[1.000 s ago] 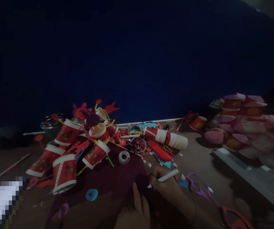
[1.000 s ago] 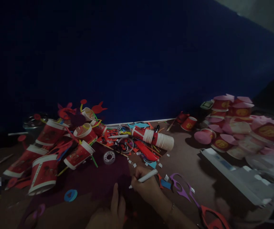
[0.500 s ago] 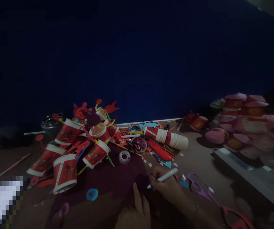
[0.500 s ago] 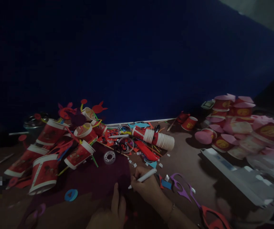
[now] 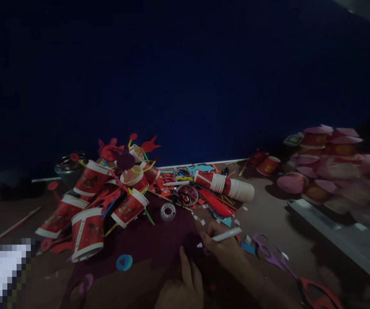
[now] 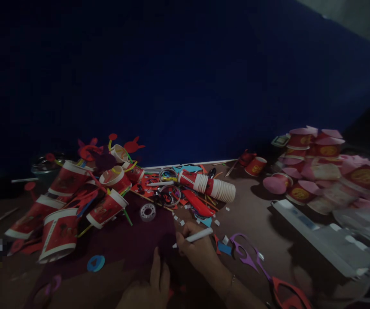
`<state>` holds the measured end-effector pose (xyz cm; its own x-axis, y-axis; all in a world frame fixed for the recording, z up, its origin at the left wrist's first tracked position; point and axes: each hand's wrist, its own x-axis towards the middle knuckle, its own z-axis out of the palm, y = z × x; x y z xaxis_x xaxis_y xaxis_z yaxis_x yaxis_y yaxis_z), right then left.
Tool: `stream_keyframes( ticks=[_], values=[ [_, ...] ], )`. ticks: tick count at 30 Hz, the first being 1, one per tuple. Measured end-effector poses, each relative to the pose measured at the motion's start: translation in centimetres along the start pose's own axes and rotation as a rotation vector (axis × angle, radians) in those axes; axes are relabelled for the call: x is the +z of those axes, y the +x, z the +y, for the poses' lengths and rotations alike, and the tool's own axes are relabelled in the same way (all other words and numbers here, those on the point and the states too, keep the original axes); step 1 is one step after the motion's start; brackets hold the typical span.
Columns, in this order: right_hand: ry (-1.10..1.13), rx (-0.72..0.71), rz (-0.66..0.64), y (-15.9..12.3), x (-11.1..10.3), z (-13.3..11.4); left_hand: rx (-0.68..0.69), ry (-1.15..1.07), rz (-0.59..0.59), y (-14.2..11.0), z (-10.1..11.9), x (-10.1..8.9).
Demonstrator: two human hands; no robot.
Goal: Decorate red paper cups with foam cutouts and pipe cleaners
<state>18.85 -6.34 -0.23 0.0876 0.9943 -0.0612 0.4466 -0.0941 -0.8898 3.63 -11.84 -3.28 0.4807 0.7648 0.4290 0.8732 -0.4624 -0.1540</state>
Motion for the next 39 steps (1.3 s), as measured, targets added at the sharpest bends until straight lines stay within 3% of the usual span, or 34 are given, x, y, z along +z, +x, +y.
stream_keyframes(
  ticks=[7,20,27,33,39],
  values=[
    [-0.069,-0.066,0.030,0.12,-0.02,-0.36,-0.002,-0.003,0.012,0.16,-0.16,-0.35],
    [0.032,0.050,-0.043,0.06,-0.01,-0.03,-0.011,-0.008,-0.001,0.00,0.04,-0.04],
    [-0.016,-0.017,0.026,0.00,0.05,-0.48,0.001,0.019,-0.002,-0.18,0.10,0.27],
    [-0.025,0.003,-0.026,0.00,0.07,-0.07,-0.009,-0.006,-0.022,-0.20,0.15,0.33],
    [-0.024,-0.051,0.023,0.09,0.08,-0.10,-0.001,-0.002,0.002,-0.01,-0.05,-0.04]
  ],
)
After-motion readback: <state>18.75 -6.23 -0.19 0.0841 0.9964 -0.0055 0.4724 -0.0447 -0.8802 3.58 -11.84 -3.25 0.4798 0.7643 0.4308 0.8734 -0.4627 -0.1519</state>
